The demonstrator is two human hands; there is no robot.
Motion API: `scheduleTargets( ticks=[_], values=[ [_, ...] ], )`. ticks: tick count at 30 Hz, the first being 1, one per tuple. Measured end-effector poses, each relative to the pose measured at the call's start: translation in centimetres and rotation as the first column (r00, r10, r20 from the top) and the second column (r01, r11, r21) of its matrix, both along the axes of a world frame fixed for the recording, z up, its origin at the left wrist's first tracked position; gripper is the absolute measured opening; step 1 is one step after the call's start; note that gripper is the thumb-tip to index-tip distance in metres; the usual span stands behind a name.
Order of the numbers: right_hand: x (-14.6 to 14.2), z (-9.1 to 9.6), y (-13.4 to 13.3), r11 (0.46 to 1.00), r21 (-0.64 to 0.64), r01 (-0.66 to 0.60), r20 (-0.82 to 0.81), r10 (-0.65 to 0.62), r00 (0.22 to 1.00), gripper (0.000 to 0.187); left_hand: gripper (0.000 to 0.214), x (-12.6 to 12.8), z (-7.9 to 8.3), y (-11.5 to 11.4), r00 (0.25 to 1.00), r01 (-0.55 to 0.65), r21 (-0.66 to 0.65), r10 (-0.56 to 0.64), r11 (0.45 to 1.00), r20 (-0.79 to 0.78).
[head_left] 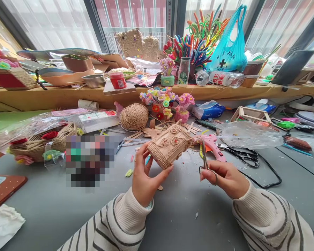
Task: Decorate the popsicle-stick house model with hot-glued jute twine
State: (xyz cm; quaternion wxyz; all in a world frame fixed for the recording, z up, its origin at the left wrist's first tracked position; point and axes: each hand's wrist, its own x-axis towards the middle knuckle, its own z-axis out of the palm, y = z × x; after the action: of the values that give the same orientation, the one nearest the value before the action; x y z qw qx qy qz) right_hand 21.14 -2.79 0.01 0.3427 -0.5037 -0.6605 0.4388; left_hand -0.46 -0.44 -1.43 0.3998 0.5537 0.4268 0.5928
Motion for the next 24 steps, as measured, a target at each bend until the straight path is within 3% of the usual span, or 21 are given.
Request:
scheduleTargets(
  ticks=[5,11,24],
  values=[
    [-0.1,-0.1,-0.3,0.988,0.065,-0.139,-0.094,0.144,0.985,0.058,0.07,0.1,-0.1,-0.2,0.998,0.044,0.049,-0.042,0.998,-0.041],
    [-0.2,0.8,-0.6,0.977,-0.003,-0.212,-0.089,0.211,0.973,0.062,0.07,0.1,-0.2,0.0,0.997,0.067,0.059,-0.064,0.996,-0.053],
    [0.0,0.7,-0.4,0.984,0.0,-0.18,-0.052,0.18,0.982,0.06,0.072,0.0,-0.1,-0.3,0.99,0.113,0.038,-0.11,0.993,-0.085]
  ],
)
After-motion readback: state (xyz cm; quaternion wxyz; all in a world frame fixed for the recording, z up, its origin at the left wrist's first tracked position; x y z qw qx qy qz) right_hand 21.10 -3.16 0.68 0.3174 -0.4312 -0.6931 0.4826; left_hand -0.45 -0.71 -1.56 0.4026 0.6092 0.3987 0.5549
